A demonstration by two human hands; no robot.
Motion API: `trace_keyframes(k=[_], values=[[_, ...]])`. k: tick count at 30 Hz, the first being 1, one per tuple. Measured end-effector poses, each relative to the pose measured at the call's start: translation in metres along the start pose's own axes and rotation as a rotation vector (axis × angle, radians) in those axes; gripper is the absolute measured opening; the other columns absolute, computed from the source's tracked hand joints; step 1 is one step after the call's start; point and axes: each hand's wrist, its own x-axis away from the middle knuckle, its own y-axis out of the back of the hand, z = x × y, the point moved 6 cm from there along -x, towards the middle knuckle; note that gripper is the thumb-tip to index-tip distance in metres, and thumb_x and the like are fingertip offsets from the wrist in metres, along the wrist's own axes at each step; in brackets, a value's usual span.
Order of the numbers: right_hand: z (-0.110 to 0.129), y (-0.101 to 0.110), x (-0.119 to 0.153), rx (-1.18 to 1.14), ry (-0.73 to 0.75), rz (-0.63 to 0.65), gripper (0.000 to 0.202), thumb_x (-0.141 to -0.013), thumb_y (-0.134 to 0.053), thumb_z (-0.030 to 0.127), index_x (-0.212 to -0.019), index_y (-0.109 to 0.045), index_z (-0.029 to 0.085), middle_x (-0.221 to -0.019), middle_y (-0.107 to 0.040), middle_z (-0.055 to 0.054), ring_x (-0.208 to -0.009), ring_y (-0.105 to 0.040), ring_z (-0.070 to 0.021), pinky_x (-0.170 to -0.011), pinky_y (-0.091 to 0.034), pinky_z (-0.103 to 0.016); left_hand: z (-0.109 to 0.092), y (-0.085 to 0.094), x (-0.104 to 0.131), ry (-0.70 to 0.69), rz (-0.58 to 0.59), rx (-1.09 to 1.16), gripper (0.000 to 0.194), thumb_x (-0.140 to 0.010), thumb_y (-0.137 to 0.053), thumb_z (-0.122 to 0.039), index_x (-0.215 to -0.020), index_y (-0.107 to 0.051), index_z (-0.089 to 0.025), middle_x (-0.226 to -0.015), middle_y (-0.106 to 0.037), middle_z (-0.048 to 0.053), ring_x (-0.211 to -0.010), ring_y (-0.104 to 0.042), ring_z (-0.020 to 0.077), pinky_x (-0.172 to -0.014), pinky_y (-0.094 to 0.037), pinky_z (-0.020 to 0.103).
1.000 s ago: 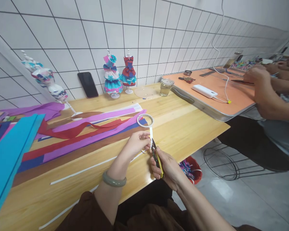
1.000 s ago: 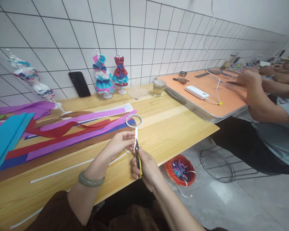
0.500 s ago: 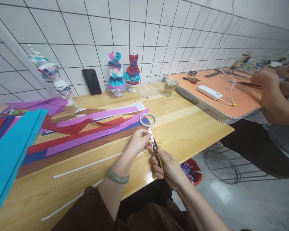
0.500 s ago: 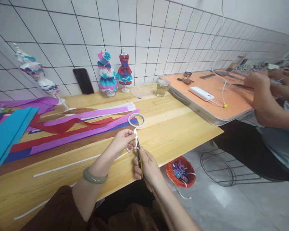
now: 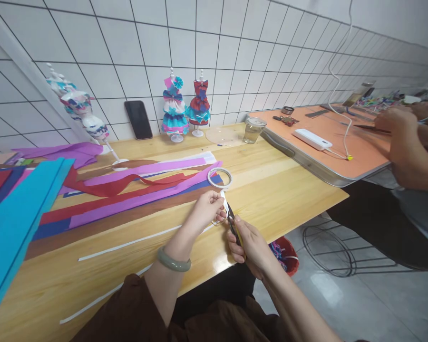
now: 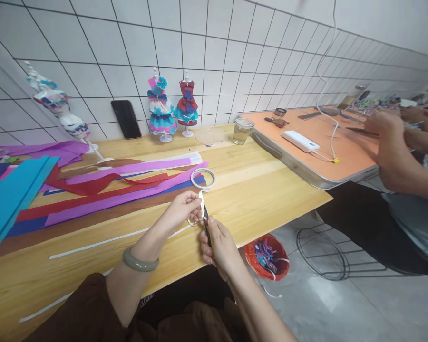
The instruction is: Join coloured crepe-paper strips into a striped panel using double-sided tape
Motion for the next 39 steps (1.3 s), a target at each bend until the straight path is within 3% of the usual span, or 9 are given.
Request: trace_keyframes(k=[8, 39], values=[[-0.0007, 0.0026, -0.0013, 0.096, 0.019, -0.033, 0.036, -0.079, -0.044, 0.056, -0.081, -0.04, 0.02, -0.056, -0.034, 0.009, -0.034, -0.021, -0.0003, -0.029, -0.019, -0.012, 0.0017, -0.0017, -0.0003, 0.02, 0.037, 0.004, 0.01, -0.082, -0.047, -0.015, -0.074, -0.043, -0.016, -0.055, -0.051, -0.003, -0.043, -0.054, 0.0074, -0.041, -0.042, 0.017], [-0.0013, 0.0001, -0.0015, 0.158, 0.031, -0.065, 0.033, -0.081, -0.041, 0.054, -0.08, -0.038, 0.021, -0.052, -0.032, 0.011, -0.031, -0.021, -0.001, -0.026, -0.023, -0.013, 0.0014, -0.0014, 0.0031, 0.026, 0.024, 0.021, 0.014, -0.08, -0.053, -0.023, -0.073, -0.043, -0.017, -0.056, -0.052, -0.004, -0.044, -0.054, 0.0075, -0.041, -0.04, 0.017]])
